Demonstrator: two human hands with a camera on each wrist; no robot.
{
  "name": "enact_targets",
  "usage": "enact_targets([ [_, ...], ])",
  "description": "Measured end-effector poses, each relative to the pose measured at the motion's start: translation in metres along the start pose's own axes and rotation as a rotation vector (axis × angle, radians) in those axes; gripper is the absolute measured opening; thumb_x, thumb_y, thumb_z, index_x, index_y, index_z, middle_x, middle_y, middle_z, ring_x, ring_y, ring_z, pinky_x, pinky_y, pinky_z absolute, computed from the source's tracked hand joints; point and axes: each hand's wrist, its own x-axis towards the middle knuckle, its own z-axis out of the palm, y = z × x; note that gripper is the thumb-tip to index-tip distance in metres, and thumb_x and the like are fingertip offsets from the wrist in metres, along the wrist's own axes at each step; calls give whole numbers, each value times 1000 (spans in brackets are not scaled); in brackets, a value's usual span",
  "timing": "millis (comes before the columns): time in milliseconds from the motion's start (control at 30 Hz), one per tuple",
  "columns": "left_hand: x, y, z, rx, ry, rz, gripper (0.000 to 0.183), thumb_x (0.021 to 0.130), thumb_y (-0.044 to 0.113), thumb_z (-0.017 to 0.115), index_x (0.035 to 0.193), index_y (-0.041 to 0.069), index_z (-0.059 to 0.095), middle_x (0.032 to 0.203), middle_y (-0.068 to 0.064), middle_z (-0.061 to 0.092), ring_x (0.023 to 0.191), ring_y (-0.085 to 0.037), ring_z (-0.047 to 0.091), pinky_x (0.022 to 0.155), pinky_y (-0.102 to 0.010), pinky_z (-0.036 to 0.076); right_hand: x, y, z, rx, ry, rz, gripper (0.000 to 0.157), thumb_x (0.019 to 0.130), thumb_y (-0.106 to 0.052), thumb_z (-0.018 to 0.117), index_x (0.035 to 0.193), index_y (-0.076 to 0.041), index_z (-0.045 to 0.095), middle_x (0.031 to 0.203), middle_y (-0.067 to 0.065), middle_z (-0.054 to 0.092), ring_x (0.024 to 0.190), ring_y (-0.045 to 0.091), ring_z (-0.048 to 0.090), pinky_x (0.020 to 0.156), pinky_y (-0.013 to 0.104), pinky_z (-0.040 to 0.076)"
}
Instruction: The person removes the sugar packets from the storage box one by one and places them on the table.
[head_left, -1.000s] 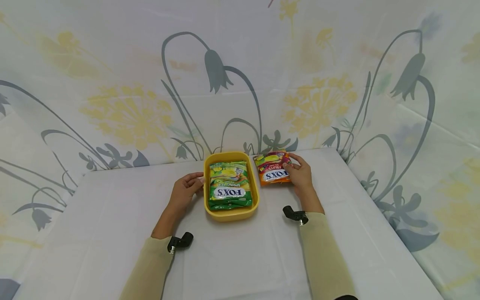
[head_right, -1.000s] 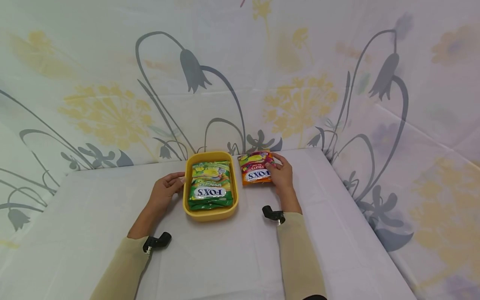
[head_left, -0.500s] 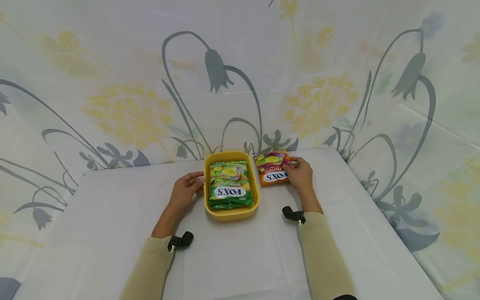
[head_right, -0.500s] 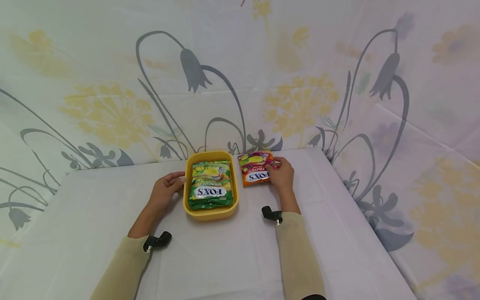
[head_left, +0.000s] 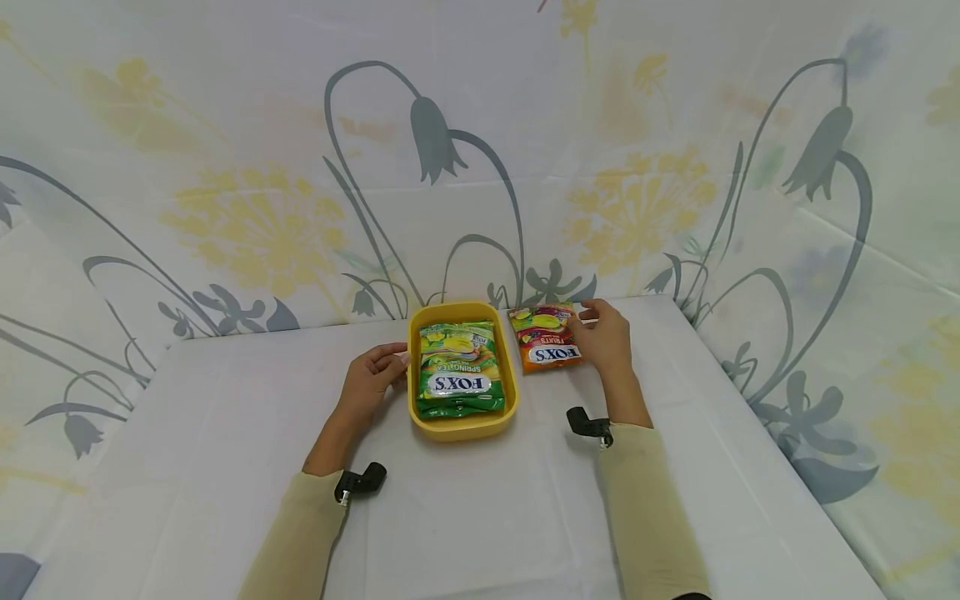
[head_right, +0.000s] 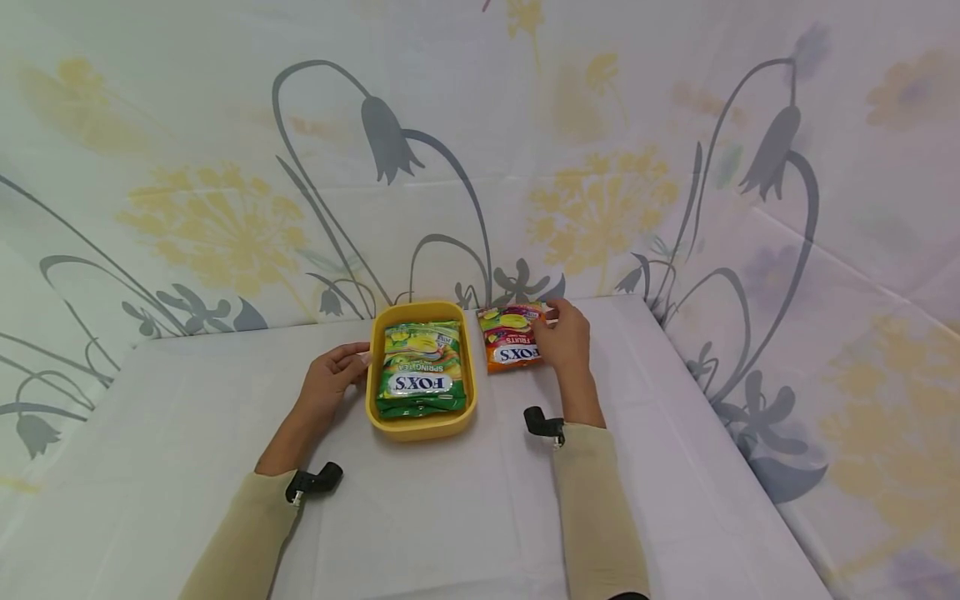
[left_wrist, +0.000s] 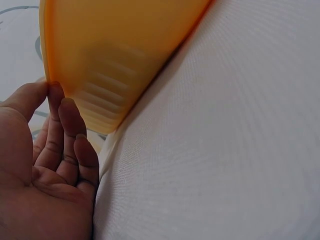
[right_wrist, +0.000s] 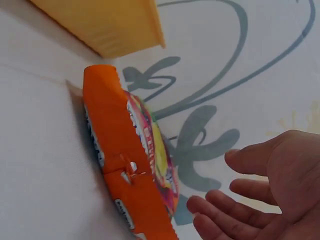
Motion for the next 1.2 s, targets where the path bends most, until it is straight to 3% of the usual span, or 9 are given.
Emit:
enact_targets([
  [433, 0, 1, 1, 3, 6, -5, 39, 107, 17, 66, 140, -3, 62, 93, 6, 76, 93, -25, 68, 80, -27, 55, -13, -40, -8, 53, -52, -61, 48, 107, -24, 61, 149, 0, 56, 132, 23, 67, 119, 40, 68, 95, 55, 57],
  [1033, 5, -7, 0, -7, 7, 37, 37, 107, 16, 66, 138, -4, 63, 83, 8, 72, 85, -21, 65, 74, -26, 53, -31, -76, 17, 44, -179, -107, 53, 108, -29, 59, 152, -1, 50, 134, 21, 66, 114, 36, 68, 91, 49, 60],
  [1200, 1, -2, 0, 6, 7, 21, 38, 107, 16, 66, 139, -4, 62, 84, 8, 72, 86, -23, 64, 75, -26, 53, -35, -81, 23, 50, -206, -143, 51, 108, -29, 59, 150, 0, 53, 131, 20, 68, 108, 34, 73, 83, 44, 62],
])
